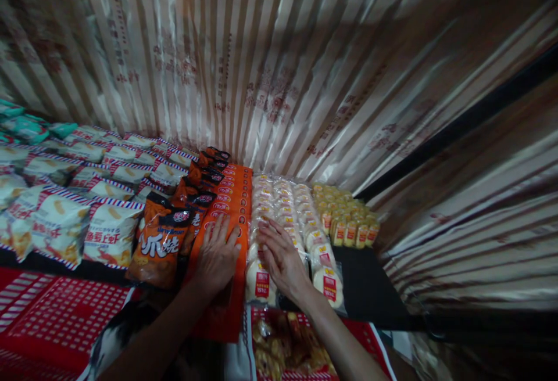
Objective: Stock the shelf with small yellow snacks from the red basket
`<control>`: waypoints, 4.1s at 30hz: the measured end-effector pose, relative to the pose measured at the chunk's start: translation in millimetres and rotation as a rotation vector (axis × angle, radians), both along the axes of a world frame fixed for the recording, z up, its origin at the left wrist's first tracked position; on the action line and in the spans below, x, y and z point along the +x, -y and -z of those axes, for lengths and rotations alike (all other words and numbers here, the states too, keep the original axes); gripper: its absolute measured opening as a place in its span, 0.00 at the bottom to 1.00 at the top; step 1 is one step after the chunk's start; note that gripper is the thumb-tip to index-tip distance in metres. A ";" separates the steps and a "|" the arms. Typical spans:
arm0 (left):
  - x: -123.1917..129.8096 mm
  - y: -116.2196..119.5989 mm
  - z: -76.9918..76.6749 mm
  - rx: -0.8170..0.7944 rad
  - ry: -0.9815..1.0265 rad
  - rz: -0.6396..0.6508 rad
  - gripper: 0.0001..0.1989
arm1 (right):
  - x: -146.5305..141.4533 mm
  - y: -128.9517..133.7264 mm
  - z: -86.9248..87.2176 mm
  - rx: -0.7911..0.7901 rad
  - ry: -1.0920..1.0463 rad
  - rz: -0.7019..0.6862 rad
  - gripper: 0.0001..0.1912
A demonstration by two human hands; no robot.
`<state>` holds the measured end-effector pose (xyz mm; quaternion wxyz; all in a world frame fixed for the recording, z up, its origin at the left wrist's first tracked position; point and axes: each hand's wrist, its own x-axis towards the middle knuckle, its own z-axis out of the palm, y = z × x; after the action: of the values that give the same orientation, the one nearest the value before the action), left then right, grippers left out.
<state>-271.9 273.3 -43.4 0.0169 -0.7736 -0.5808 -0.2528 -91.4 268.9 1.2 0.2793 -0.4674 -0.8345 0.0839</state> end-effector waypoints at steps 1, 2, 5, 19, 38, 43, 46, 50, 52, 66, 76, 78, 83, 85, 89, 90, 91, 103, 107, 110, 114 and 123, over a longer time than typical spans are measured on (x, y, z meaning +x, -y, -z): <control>0.3 0.9 -1.5 -0.003 -0.013 0.010 0.19 | -1.1 -2.2 1.6 0.004 0.010 0.005 0.17; 0.6 2.2 -3.3 -0.005 -0.026 0.016 0.19 | -2.4 -5.1 2.8 0.006 0.021 0.014 0.17; 1.9 8.3 -7.7 -0.013 -0.052 0.035 0.21 | -7.9 -14.4 3.1 -0.003 0.071 0.039 0.17; 4.6 36.9 -3.0 0.047 -0.059 0.053 0.20 | -17.4 -36.5 -1.6 -0.007 0.330 -0.014 0.19; -9.4 53.5 -1.7 -0.029 -0.048 -0.005 0.22 | -24.4 -13.2 3.7 -0.008 0.240 -0.088 0.17; -9.2 54.4 2.5 -0.043 -0.047 0.003 0.22 | -21.8 -12.1 8.0 -0.002 0.221 -0.060 0.16; -8.5 53.9 3.5 -0.038 -0.048 0.001 0.21 | -23.7 -13.0 10.1 0.020 0.224 -0.045 0.16; -6.2 52.2 3.4 -0.018 -0.035 -0.018 0.21 | -28.7 -14.8 11.0 0.026 0.222 -0.032 0.16; -5.3 51.5 3.4 0.006 -0.028 -0.022 0.21 | -30.0 -15.2 11.2 0.032 0.215 -0.022 0.16; -4.6 49.4 4.3 0.037 -0.011 -0.011 0.20 | -32.2 -16.0 11.3 0.017 0.226 -0.025 0.16; -4.2 50.9 0.0 -0.004 -0.010 -0.013 0.20 | -39.3 -9.0 3.2 0.054 0.314 -0.073 0.15; -3.5 50.9 1.2 -0.005 -0.015 -0.019 0.19 | -39.7 -8.4 3.3 0.031 0.333 -0.080 0.14; -2.1 50.3 3.7 0.001 -0.026 -0.028 0.19 | -38.2 -9.2 6.5 -0.016 0.313 -0.066 0.14; -1.9 50.1 3.4 0.003 -0.028 -0.031 0.19 | -37.6 -9.7 7.1 -0.019 0.308 -0.072 0.14; -1.7 50.2 2.3 -0.007 -0.030 -0.037 0.19 | -38.1 -12.8 6.0 -0.025 0.297 -0.085 0.13; -1.6 50.3 2.4 -0.012 -0.029 -0.039 0.19 | -38.4 -14.0 5.6 -0.026 0.294 -0.083 0.13; -1.5 50.2 2.7 -0.014 -0.028 -0.038 0.20 | -38.8 -15.2 5.4 -0.027 0.292 -0.081 0.13; -5.0 37.7 2.4 0.045 0.059 -0.054 0.15 | -38.6 -20.4 17.9 0.018 0.251 -0.075 0.12; -2.3 22.5 -1.7 0.010 0.076 -0.046 0.13 | -38.6 -21.7 20.5 0.008 0.231 -0.078 0.13; 4.0 8.3 -6.9 -0.001 0.103 -0.009 0.18 | -39.2 -22.4 20.7 0.006 0.226 -0.074 0.13; 11.8 -15.2 -8.5 -0.006 0.093 0.037 0.21 | -39.9 -23.6 21.1 0.008 0.235 -0.071 0.12; 11.3 -40.4 1.9 -0.079 -0.013 -0.004 0.20 | -36.7 -26.3 23.7 -0.014 0.213 -0.087 0.13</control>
<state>-260.5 313.7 -45.3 -0.0094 -0.7741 -0.5919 -0.2245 -128.1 295.2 -22.6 0.1818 -0.4390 -0.8784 0.0515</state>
